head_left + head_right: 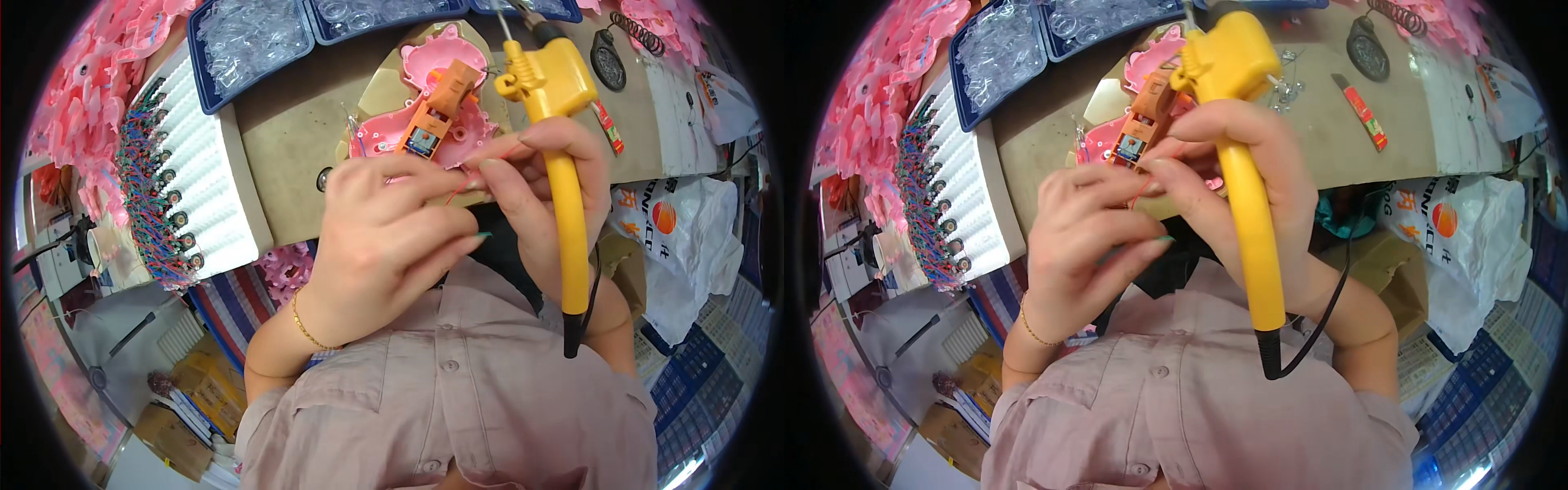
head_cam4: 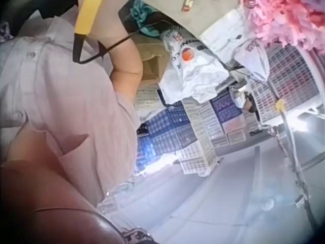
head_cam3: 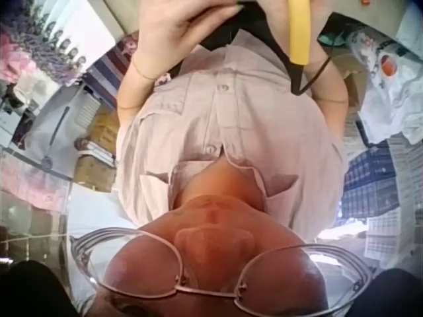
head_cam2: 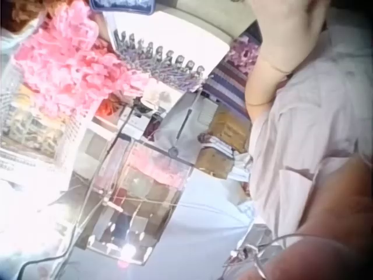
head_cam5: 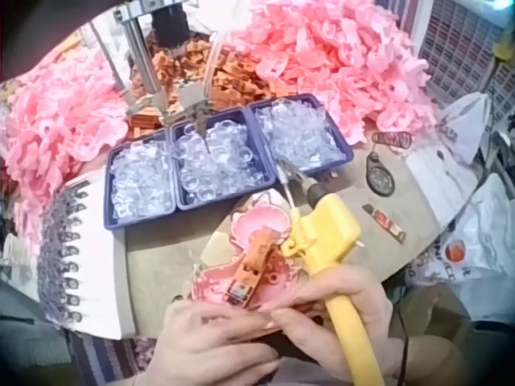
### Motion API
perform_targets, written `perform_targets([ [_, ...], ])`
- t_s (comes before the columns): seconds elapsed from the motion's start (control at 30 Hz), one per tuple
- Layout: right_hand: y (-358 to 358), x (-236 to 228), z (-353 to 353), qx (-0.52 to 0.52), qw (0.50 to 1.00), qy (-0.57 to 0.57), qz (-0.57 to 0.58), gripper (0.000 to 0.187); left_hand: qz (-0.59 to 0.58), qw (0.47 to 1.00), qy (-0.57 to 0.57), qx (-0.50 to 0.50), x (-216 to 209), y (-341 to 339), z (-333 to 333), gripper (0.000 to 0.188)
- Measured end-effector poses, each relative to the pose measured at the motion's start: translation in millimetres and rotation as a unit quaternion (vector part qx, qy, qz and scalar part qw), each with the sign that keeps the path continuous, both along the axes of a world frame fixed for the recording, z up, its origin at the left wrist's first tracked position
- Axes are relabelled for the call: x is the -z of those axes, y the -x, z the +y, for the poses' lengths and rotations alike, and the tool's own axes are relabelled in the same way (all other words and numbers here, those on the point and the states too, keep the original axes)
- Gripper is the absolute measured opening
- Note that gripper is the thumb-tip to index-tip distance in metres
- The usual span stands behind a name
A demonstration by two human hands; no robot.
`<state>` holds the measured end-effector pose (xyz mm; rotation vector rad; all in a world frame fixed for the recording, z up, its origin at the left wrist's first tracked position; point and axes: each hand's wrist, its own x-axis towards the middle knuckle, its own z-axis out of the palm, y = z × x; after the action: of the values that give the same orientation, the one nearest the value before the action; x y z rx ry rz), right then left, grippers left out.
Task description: Assembling electronic toy unicorns at a factory workbench including soldering and component fitting.
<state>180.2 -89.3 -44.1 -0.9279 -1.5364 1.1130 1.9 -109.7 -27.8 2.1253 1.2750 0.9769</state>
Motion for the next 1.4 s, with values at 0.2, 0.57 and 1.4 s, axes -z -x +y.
perform_targets([
  [0.2,-31,-4,-4,0.066,0.962,-0.086,-0.250,0.062,0.078,0.992,-0.025,-0.097,14,11,-3,0.016],
  [0.57,-87,7,-61,0.171,0.982,0.065,-0.054,0.070,0.136,0.966,-0.135,-0.172,36,3,3,0.016],
  [1.4,-85,25,-64,-0.104,0.992,-0.066,0.034,0.066,0.136,0.974,-0.090,-0.157,34,2,1,0.014],
])
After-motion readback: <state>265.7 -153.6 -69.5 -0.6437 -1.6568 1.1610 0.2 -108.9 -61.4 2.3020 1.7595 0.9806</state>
